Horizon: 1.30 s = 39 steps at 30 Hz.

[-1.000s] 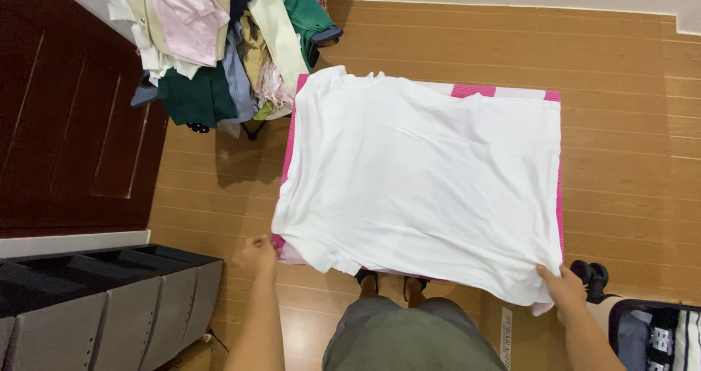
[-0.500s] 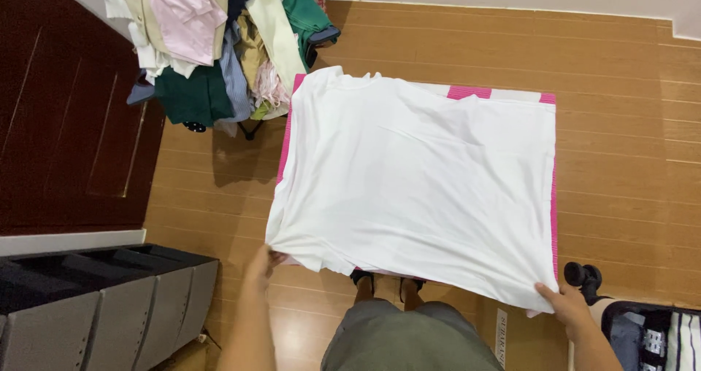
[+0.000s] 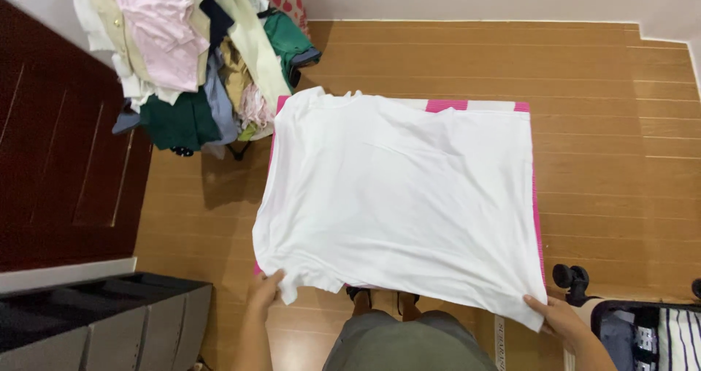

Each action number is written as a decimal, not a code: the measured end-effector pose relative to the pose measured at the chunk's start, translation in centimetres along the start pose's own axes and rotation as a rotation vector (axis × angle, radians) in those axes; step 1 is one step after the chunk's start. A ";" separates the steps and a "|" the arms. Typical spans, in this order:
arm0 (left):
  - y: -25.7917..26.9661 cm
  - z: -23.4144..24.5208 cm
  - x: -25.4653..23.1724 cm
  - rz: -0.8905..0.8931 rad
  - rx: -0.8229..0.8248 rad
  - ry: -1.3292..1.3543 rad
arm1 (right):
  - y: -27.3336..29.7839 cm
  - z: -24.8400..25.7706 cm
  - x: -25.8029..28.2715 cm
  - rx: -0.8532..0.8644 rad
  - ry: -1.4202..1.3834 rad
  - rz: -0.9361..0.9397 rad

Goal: Fold clothes and pack them into a suitcase.

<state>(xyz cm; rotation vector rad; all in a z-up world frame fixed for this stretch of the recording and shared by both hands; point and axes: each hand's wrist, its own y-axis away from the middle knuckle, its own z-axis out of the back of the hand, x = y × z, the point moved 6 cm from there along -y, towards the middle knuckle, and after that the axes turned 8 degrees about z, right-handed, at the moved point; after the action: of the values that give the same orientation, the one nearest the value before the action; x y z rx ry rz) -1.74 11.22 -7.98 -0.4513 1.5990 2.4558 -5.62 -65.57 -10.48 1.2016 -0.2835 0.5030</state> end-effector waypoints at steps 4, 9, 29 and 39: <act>-1.5 1.7 -3.2 -0.302 -0.255 0.077 | -1.5 0.3 0.7 -0.056 -0.065 -0.048; -6.6 2.0 -10.3 -0.369 -0.230 0.048 | -2.2 0.9 10.4 -0.139 -0.241 0.020; 22.4 8.7 -33.5 -1.081 -0.210 0.433 | 18.1 8.3 37.7 -0.381 -0.484 0.877; 7.4 0.5 -5.2 -0.239 -0.330 0.100 | -1.3 3.5 5.2 -0.377 -0.333 0.470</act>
<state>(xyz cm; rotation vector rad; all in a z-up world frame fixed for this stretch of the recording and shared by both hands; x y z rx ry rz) 0.79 8.73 0.35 -0.7753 1.0923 2.5447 -0.36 -68.06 -7.92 0.8400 -0.9192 0.6196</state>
